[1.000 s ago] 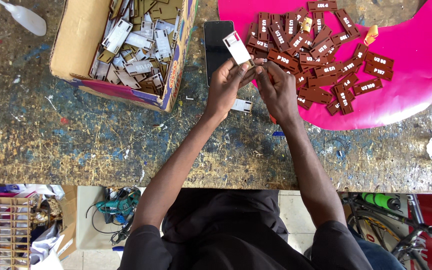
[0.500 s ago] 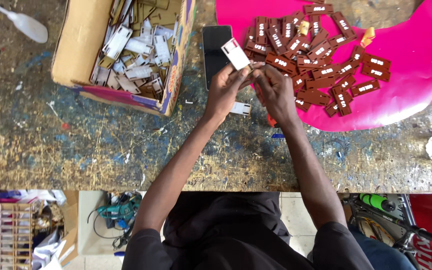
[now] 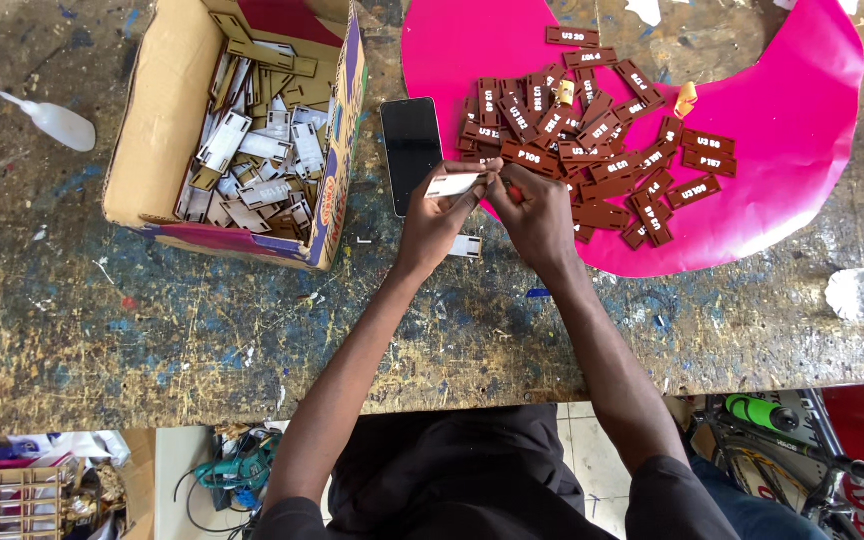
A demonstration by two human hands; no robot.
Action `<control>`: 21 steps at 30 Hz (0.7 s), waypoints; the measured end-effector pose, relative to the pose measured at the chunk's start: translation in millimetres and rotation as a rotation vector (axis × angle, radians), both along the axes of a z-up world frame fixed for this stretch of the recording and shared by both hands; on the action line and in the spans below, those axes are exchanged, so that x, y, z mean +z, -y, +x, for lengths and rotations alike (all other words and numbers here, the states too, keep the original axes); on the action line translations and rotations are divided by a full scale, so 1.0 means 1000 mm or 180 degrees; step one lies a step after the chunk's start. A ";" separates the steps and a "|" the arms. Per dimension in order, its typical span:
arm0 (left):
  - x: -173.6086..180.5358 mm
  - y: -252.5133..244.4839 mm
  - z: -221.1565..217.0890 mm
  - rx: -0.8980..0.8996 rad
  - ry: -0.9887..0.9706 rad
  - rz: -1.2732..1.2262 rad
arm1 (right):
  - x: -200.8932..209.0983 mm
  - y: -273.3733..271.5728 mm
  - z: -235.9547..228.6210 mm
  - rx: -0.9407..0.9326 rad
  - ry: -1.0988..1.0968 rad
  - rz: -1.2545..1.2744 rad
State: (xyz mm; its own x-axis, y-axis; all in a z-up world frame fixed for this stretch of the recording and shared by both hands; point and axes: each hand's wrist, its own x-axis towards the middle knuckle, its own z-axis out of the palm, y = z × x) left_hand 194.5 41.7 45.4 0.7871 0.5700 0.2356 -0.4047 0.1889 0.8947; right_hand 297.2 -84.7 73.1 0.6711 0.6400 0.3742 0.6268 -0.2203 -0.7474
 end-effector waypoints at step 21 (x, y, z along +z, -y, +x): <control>0.005 -0.013 -0.004 0.0015 -0.0059 -0.0613 | 0.009 0.009 0.005 0.0405 0.0021 -0.0277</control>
State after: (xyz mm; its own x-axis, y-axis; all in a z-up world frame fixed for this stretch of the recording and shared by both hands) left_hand 190.7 54.5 50.7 0.7876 0.6068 0.1074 -0.3898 0.3556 0.8495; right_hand 302.4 -93.5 82.2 0.5801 0.7501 0.3176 0.6586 -0.2026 -0.7247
